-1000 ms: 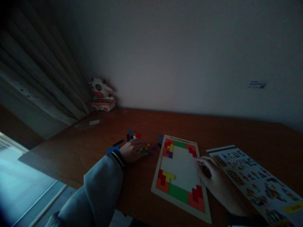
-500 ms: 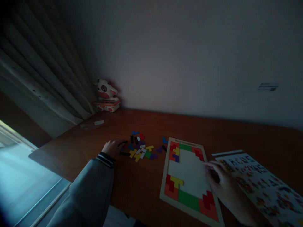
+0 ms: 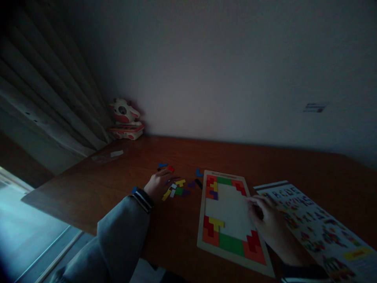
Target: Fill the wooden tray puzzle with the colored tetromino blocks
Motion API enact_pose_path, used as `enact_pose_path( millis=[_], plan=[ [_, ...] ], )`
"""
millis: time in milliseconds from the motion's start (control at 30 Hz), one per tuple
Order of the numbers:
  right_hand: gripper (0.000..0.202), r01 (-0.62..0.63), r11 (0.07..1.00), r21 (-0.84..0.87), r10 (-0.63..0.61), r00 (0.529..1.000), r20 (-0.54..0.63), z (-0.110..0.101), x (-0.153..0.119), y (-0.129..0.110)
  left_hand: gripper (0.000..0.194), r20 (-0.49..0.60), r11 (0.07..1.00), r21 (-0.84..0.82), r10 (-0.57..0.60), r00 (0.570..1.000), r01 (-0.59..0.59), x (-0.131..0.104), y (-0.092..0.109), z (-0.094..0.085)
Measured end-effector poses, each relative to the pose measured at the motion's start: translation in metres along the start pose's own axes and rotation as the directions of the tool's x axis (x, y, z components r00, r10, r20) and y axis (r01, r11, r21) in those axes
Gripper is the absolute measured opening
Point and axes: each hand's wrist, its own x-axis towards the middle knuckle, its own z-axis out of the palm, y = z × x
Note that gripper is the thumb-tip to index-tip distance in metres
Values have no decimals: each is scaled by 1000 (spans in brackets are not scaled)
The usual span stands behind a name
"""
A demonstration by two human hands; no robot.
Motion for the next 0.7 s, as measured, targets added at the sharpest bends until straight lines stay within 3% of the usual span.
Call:
enact_pose_path(
  millis=[100, 233, 333, 500, 700],
  plan=[
    [23, -9, 1000, 23, 9, 1000, 4, 0, 0, -3, 22, 76, 980, -89, 183, 980, -176, 19, 29, 18],
    [23, 3, 999, 40, -3, 1000, 9, 0, 0, -5, 24, 220, 977, -111, 205, 954, -184, 33, 56, 38],
    [22, 8, 999, 41, -10, 999, 37, -1, 0, -5, 22, 276, 983, -44, 183, 943, -178, 35, 57, 42],
    [21, 3, 1000, 28, -4, 999, 34, -1, -1, -6, 23, 273, 994, 63, 65, 960, -86, 36, 47, 39],
    [23, 17, 1000, 14, -17, 1000, 19, 0, -1, -8, 30, 190, 992, -109, 89, 978, -69, 50, 55, 44]
  ],
)
